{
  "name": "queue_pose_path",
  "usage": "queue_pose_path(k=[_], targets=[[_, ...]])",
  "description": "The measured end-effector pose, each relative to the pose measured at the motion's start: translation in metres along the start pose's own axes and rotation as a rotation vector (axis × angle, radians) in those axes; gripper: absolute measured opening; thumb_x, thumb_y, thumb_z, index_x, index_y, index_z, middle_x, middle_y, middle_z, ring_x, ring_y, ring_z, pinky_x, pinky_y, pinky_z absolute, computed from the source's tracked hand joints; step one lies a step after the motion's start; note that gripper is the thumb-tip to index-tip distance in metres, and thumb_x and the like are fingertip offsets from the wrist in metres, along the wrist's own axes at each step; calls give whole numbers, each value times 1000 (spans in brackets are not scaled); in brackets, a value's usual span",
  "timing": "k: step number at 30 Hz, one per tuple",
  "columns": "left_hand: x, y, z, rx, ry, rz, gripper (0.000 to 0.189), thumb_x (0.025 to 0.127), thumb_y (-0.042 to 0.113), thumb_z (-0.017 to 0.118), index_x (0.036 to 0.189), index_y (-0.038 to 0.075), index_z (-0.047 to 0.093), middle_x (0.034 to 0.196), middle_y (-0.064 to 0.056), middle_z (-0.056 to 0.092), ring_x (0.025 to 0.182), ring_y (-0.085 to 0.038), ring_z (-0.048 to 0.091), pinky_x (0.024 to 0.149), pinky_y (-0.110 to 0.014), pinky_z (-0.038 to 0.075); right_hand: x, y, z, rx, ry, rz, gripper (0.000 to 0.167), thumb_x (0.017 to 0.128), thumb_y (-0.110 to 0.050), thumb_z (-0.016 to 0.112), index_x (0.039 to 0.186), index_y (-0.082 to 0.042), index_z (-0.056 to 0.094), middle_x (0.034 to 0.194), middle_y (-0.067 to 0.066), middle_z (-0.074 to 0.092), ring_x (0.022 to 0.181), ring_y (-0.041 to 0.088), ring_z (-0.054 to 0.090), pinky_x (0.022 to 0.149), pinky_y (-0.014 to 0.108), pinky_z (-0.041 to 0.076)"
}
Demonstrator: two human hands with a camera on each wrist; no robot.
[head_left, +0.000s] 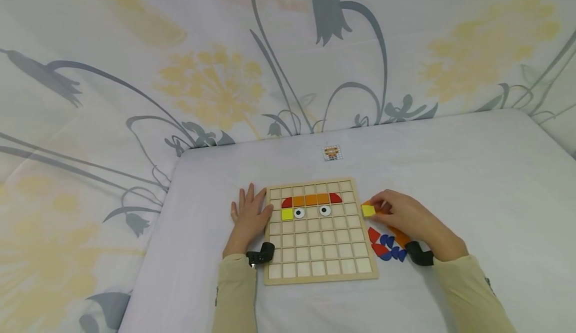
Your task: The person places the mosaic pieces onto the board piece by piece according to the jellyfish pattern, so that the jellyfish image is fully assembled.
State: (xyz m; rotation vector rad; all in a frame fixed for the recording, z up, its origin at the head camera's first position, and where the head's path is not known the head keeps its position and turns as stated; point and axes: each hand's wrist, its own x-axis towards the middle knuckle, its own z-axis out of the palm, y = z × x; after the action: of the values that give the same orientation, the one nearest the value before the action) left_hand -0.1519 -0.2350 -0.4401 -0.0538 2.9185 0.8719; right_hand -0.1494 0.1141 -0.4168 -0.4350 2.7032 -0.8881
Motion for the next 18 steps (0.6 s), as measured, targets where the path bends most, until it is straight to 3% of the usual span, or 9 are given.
queue_pose_path(k=[11,18], targets=[[0,-1,2,3,8,8,52,90,32,47,138,14,35,149,-12,7,134,-31,-7,99,-54,-8,17,-13,8,11,-29,-59,31,79,-28,68,104,-11,62,81,-5,55,76,14,48,69,29,43],[-1,0,0,-1,10,13,52,91,32,46,138,14,35,149,-11,7,134,-31,-7,99,-54,-8,27,-23,10,63,-58,-39,24,80,-24,67,99,-11,60,77,-2,52,73,15,47,64,29,40]])
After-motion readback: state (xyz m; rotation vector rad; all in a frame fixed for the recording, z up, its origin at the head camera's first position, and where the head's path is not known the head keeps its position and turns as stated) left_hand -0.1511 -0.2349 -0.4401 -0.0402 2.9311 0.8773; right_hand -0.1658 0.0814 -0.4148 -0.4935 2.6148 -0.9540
